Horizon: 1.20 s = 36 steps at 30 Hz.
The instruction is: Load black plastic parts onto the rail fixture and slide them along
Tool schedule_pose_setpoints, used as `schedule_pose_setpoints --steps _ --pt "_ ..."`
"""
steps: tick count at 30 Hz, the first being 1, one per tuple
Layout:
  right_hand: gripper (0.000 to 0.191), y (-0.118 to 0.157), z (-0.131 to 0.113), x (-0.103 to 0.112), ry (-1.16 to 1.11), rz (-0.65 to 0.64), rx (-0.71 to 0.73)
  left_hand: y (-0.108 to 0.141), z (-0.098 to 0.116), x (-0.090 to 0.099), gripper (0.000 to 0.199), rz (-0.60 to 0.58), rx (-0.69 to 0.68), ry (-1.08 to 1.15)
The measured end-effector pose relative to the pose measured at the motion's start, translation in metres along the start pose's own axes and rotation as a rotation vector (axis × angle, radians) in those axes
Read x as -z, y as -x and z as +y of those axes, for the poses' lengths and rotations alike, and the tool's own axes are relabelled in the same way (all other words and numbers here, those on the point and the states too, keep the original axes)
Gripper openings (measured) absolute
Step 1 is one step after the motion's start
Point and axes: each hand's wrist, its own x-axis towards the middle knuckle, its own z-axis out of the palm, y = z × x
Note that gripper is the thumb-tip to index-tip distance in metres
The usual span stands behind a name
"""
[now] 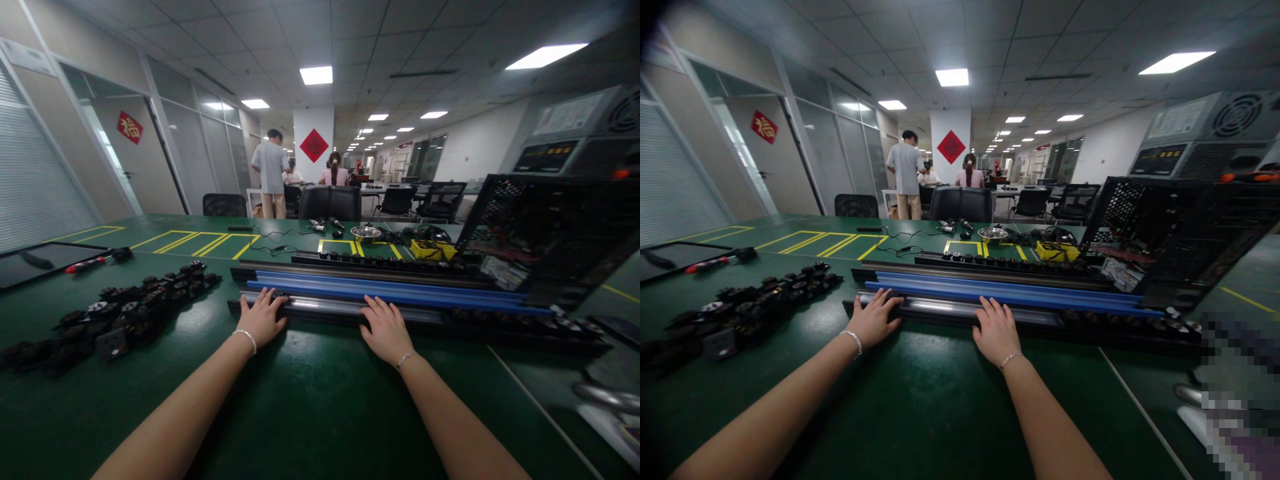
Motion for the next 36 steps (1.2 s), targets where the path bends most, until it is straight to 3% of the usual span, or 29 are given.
schedule_pose_setpoints --steps 36 --pt "0.018 -0.001 0.007 -0.008 -0.004 0.067 0.046 -0.005 -0.053 -0.01 0.051 -0.003 0.028 -0.006"
